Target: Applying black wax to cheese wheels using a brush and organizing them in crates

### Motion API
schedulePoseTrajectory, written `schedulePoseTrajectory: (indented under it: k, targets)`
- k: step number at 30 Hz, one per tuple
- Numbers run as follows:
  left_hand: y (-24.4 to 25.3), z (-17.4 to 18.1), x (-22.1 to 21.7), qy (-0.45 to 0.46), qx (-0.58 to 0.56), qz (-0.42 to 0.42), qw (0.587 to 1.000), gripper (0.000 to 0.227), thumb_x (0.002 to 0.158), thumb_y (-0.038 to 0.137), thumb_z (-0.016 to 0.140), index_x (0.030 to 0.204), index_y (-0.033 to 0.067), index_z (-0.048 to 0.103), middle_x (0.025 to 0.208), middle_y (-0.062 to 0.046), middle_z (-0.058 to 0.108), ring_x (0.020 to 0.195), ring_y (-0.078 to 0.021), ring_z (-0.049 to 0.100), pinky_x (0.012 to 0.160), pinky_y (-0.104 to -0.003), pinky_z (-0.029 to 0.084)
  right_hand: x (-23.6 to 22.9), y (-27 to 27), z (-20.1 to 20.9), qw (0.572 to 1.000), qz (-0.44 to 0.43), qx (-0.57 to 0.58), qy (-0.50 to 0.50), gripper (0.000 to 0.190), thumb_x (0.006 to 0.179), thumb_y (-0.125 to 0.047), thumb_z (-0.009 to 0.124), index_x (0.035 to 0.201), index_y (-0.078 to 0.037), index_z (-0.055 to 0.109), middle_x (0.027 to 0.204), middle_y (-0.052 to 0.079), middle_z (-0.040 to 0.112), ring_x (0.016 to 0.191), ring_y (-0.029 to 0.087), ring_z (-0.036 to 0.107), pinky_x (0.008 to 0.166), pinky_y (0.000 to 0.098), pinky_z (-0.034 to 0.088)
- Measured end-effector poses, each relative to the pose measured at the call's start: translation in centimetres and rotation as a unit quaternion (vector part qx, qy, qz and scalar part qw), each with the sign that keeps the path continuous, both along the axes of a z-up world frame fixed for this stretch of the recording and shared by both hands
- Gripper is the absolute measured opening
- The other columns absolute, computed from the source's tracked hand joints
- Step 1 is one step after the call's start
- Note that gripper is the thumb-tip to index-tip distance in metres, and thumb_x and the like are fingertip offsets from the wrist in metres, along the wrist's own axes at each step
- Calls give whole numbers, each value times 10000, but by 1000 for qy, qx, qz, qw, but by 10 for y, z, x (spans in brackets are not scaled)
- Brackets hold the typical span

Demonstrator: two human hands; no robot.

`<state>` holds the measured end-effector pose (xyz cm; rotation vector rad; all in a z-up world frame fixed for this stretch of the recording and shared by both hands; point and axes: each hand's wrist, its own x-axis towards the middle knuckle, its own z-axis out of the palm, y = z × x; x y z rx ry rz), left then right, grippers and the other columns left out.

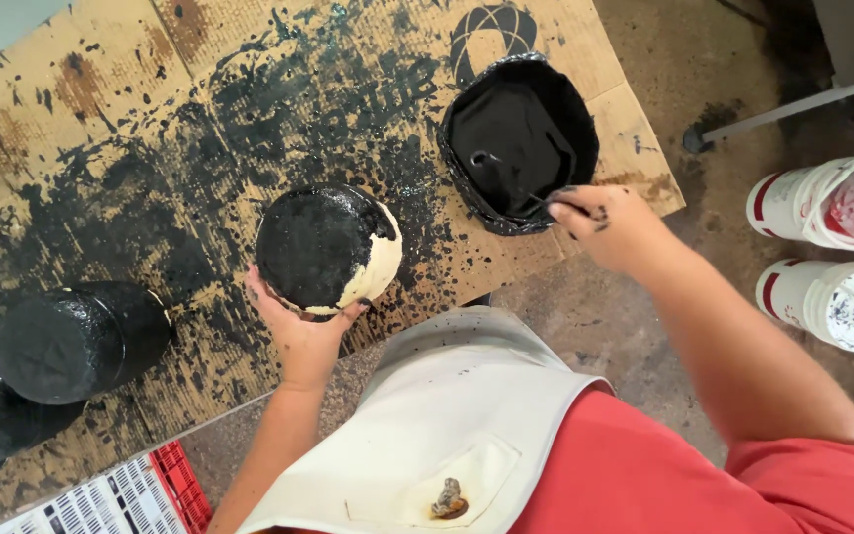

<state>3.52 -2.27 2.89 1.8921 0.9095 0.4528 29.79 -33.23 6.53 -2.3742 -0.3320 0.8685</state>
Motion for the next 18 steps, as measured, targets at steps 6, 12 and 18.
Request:
schedulePoseTrajectory:
  k: [6, 12, 18]
  targets:
    - [-3, 0, -4, 18, 8, 12, 1000, 1415, 589, 191, 1038, 1619, 76, 74, 1615, -277, 157, 1499, -484, 248, 1059, -620, 481, -3, 24, -27, 991, -20, 109, -71, 293, 970, -365, 690, 1206, -208, 766, 1124, 100, 757, 1110, 332, 686, 922, 462, 547]
    - [0, 2, -5, 41, -9, 16, 999, 1435, 599, 182, 1033, 1623, 82, 32, 1614, -299, 97, 1504, -533, 169, 1046, -702, 429, -14, 1, 7, 996, 31, 65, -51, 311, 933, -302, 684, 1189, -156, 780, 1101, 157, 763, 1085, 390, 695, 926, 498, 544]
    - [-9, 19, 2, 58, 3, 1, 998, 1369, 676, 246, 1012, 1635, 146, 40, 1618, -255, 104, 1510, -506, 165, 1066, -695, 409, -15, 26, -4, 994, 6, 78, -71, 293, 963, -349, 681, 1202, -212, 780, 1124, 93, 764, 1116, 322, 690, 962, 453, 527]
